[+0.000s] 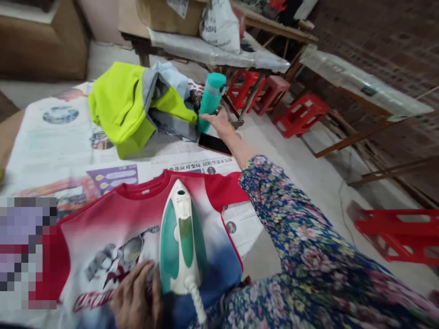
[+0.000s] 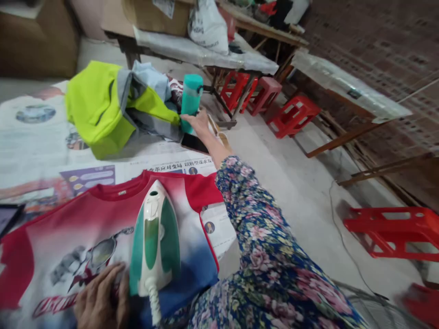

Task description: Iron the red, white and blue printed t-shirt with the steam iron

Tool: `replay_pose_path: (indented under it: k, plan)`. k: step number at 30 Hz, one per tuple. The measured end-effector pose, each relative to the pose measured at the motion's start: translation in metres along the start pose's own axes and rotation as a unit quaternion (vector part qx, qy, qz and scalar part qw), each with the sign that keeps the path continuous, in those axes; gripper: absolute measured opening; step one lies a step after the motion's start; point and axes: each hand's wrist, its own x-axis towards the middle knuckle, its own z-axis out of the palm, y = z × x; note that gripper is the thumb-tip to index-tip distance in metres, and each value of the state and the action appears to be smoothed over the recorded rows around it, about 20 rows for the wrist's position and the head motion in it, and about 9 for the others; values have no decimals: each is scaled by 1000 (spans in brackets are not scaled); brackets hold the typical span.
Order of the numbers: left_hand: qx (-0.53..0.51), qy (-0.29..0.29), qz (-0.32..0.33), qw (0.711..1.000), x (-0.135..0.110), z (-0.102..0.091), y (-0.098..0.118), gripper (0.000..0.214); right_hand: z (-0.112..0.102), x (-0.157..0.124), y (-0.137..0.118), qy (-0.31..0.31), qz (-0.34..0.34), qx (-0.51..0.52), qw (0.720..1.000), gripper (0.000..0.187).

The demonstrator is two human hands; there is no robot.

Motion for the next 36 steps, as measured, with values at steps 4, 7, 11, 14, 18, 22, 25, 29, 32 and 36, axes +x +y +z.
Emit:
replay_pose_path:
  k: [4, 7, 11, 14, 18, 22, 25, 29, 32, 36]
  plan:
    - [11, 18, -19, 1000, 14, 2, 13, 12, -23, -113, 4, -48, -14, 41, 998, 46]
    - [28, -9, -31, 999, 15, 8, 14, 28, -39, -228, 9, -163, -43, 43, 985, 47]
    - [20, -27, -62, 997, 15, 19, 12, 36, -36, -330, 1, -252, -17, -8, 967, 64]
    - [13, 20, -75, 997, 17, 30, 11, 29, -17, -343, -5, -215, -37, -11, 976, 91]
    - [-10, 1, -39, 999, 17, 42, 9, 25, -8, -321, -4, -259, -17, 9, 966, 104]
    - [0, -48, 11, 999, 6, 50, 10, 33, -22, -292, -5, -349, -54, -52, 934, 85]
    - [24, -53, 44, 997, -5, 50, 13, 46, -26, -274, -17, -396, -168, -99, 897, 68]
    - [18, -79, 62, 995, -13, 45, 17, 55, 0, -254, -42, -496, -265, -121, 818, 62]
    - [1, -91, 59, 994, -13, 40, 18, 55, 35, -242, -63, -517, -300, -115, 793, 53]
    - [-21, -96, 53, 994, -12, 36, 18, 54, 77, -233, -86, -523, -317, -143, 778, 42]
